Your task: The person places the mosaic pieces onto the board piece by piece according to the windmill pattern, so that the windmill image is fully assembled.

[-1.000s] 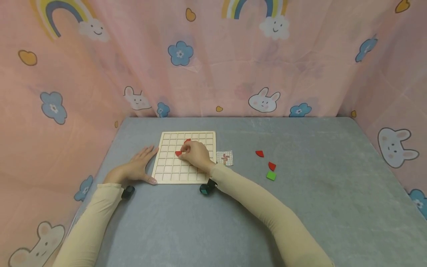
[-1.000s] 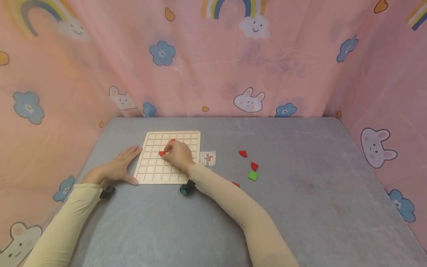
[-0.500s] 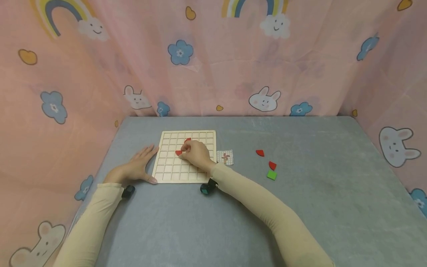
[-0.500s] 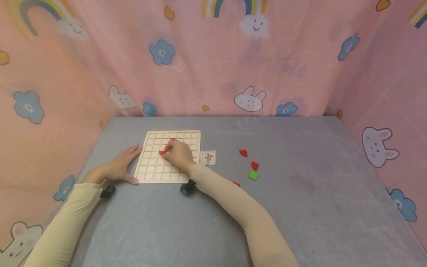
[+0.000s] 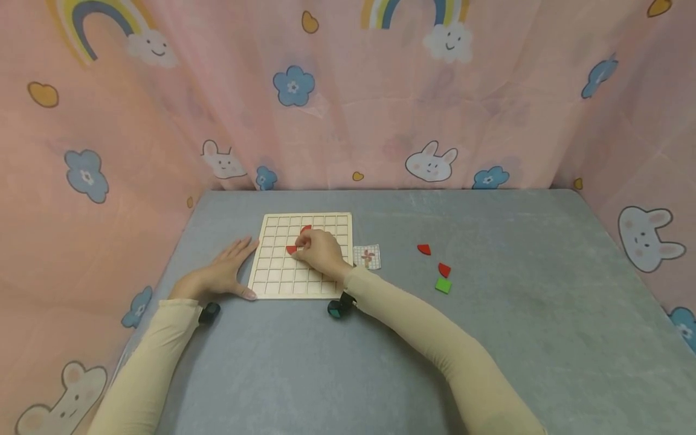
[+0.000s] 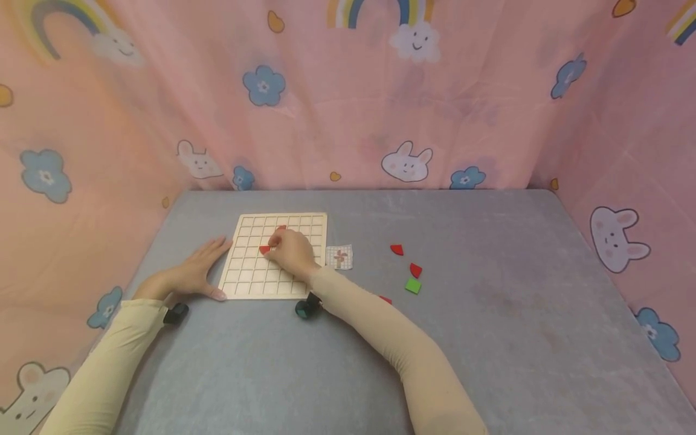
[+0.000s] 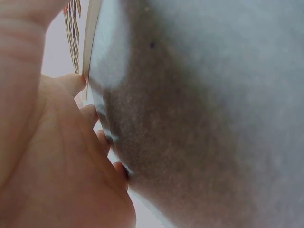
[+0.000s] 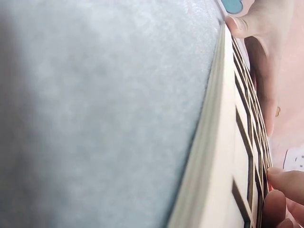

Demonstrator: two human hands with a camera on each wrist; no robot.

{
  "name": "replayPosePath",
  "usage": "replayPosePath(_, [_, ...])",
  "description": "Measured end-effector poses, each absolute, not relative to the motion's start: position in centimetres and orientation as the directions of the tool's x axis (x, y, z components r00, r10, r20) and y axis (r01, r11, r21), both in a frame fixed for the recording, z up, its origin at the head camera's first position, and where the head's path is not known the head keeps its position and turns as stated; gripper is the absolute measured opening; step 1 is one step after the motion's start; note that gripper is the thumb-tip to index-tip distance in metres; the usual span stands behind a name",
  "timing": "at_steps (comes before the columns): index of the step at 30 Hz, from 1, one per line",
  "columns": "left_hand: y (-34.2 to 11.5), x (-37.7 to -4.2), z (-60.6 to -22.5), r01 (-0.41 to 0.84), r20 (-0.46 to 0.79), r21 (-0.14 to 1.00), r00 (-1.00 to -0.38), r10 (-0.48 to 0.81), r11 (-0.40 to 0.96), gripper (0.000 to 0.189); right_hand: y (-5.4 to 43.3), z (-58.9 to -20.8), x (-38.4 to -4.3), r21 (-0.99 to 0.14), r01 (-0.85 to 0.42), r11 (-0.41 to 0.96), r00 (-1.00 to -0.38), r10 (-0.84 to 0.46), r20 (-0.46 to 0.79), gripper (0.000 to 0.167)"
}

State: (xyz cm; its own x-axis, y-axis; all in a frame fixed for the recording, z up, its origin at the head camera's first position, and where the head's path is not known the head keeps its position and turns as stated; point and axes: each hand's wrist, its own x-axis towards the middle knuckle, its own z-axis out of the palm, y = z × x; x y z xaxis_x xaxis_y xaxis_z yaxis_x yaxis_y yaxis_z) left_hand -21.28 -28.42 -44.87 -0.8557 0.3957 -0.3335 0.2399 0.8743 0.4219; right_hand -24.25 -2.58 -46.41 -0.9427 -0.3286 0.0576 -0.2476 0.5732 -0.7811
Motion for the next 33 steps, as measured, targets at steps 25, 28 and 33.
replayPosePath(25, [-28.6, -21.3, -44.9, 0.242, -0.332, 0.419, -0.856, 0.396, 0.875, 0.138, 4.8, -45.4, -23.9, -0.872, -0.262, 0.414, -0.897, -0.437, 0.062, 0.026])
replayPosePath(28, [-28.6, -21.3, -44.9, 0.244, -0.336, 0.415, -0.854, 0.397, 0.877, 0.138, 7.0, -45.5, -24.0, -0.888, -0.24, 0.391, -0.898, -0.438, 0.05, 0.027])
replayPosePath(33, [-28.5, -21.3, -44.9, 0.238, -0.334, 0.422, -0.856, 0.394, 0.875, 0.139, 11.0, -45.2, -23.7, -0.852, -0.26, 0.455, -0.918, -0.391, 0.071, 0.028])
